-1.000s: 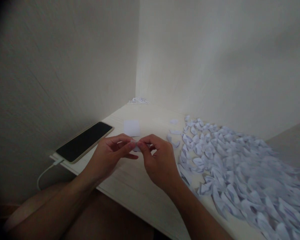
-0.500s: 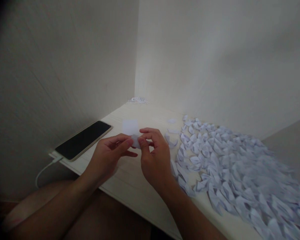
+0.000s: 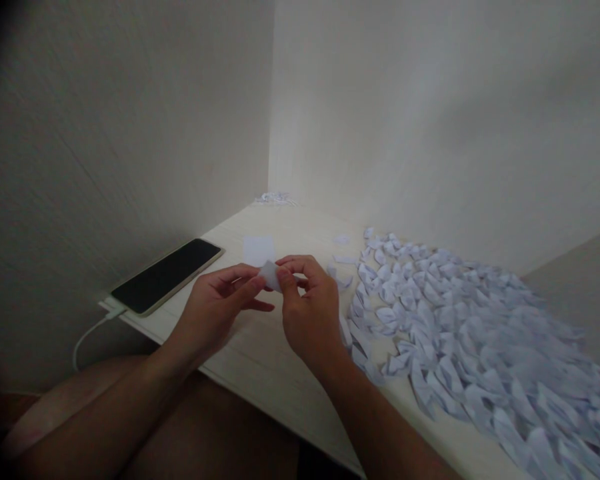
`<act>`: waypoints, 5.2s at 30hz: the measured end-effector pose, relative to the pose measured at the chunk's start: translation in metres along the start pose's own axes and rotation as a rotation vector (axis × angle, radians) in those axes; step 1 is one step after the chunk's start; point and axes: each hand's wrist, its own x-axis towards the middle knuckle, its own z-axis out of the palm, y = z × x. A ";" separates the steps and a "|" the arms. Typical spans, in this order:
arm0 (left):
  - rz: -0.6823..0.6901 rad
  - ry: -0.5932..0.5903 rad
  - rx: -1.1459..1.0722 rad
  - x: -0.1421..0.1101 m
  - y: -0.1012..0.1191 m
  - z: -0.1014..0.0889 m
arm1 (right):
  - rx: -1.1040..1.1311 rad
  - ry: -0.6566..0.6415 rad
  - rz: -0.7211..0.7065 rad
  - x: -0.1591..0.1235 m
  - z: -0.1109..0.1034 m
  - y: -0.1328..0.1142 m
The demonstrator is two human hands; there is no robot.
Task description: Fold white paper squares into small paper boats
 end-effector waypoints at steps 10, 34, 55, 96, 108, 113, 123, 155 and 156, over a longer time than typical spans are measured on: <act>0.107 0.278 -0.166 -0.013 -0.008 0.033 | 0.350 -0.065 0.122 -0.007 0.009 0.003; 0.515 0.199 0.219 -0.016 0.006 0.018 | 0.267 -0.249 -0.016 0.001 -0.006 -0.014; 0.710 0.144 0.456 -0.010 0.012 0.005 | 0.043 -0.212 -0.328 0.001 -0.011 -0.010; 0.716 0.088 0.393 -0.013 0.015 0.003 | -0.085 -0.140 -0.462 -0.004 -0.011 -0.018; 0.983 0.050 0.908 -0.011 0.028 -0.010 | -0.343 -0.106 -0.654 -0.004 -0.013 -0.020; 1.007 0.096 1.015 -0.010 0.024 -0.009 | -0.438 -0.091 -0.733 -0.006 -0.013 -0.015; 0.964 0.035 1.043 -0.005 0.019 -0.015 | -0.555 -0.118 -0.790 -0.001 -0.015 -0.009; 0.275 0.082 -0.003 -0.004 0.006 -0.005 | -0.137 -0.189 -0.215 0.003 -0.014 -0.005; 0.269 0.095 -0.005 -0.004 0.006 -0.004 | -0.131 -0.190 -0.195 0.003 -0.013 -0.005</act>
